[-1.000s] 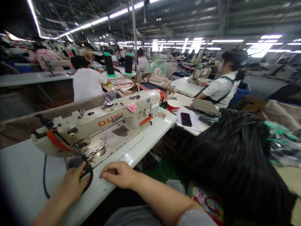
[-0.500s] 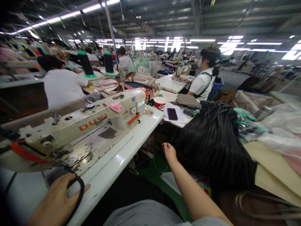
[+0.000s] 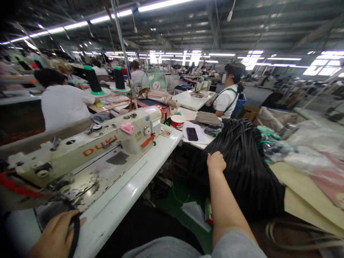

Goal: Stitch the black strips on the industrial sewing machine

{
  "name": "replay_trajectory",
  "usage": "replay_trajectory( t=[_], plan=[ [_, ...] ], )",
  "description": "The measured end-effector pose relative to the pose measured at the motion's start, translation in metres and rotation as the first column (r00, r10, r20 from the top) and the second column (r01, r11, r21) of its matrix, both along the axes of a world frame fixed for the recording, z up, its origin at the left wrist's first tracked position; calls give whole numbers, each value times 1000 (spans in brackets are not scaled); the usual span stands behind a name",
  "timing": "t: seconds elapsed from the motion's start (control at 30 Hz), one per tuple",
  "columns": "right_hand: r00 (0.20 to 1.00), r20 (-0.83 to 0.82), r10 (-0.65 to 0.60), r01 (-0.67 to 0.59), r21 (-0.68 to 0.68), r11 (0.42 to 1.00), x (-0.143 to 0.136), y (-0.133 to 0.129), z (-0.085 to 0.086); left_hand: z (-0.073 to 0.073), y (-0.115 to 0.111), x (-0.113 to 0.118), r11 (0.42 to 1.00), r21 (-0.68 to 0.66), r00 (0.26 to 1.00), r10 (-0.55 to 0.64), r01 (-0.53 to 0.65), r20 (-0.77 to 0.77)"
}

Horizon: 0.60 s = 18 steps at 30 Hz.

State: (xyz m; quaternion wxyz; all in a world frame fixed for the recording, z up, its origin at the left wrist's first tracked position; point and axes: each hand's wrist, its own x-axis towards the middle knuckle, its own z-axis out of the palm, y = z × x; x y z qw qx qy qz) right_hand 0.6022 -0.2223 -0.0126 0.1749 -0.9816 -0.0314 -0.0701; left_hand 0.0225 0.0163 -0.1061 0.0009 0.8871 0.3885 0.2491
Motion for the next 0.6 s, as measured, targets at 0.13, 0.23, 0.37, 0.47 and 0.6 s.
replay_trajectory(
  t=[0.13, 0.23, 0.37, 0.47, 0.6],
  plan=[
    [998, -43, -41, 40, -24, 999, 12, 8, 2, 4, -2, 2, 1000, 20, 1000, -18, 18, -19],
    [994, -90, -58, 57, -12, 998, 18, 8, 4, 12, -9, 7, 999, 31, 999, -16, 17, -32],
    [988, -147, -50, 51, 6, 999, 22, 4, 7, 23, -20, 11, 999, 43, 998, -24, 26, -63],
    [989, -144, -38, 40, 9, 999, 21, 4, 6, 20, -19, 11, 997, 67, 996, -21, 28, -90],
    [992, -110, -54, 56, 15, 998, 20, 10, 1, 4, -7, 7, 996, 83, 998, -23, 28, -59]
  ],
)
